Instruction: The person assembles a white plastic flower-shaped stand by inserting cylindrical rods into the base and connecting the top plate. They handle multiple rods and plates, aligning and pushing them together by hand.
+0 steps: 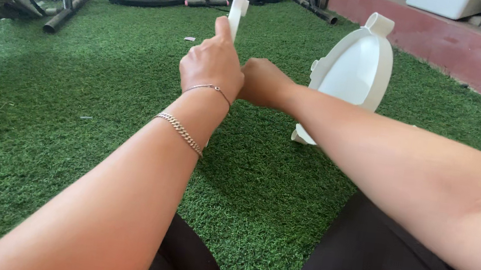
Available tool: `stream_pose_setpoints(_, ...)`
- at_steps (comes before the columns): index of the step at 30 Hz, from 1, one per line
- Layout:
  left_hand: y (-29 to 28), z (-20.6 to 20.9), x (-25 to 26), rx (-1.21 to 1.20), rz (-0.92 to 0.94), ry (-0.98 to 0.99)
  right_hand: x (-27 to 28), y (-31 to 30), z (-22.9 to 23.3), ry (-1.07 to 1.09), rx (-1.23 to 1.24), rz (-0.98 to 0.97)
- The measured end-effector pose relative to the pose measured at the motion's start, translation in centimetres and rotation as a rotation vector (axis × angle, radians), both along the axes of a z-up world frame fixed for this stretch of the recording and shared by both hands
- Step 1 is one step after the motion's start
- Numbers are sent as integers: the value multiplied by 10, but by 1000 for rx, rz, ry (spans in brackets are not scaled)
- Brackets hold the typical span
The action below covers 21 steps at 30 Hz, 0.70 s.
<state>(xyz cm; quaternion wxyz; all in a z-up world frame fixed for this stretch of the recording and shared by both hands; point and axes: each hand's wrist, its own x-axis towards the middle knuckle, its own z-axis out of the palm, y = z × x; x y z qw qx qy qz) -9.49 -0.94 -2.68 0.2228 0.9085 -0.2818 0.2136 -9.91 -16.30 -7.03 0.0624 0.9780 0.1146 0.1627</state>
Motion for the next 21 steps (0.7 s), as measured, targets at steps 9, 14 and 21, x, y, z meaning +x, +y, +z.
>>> stream_pose_setpoints(9,98,13,86,-277,400,-4,-42,47,12,-270,162,-232)
stream_pose_setpoints(14,181,-14,140,-205,415,-330,-43,17,27,-358,284,-70)
stream_pose_setpoints(21,221,-44,141,-8,286,-597,-20,29,48,-686,542,115)
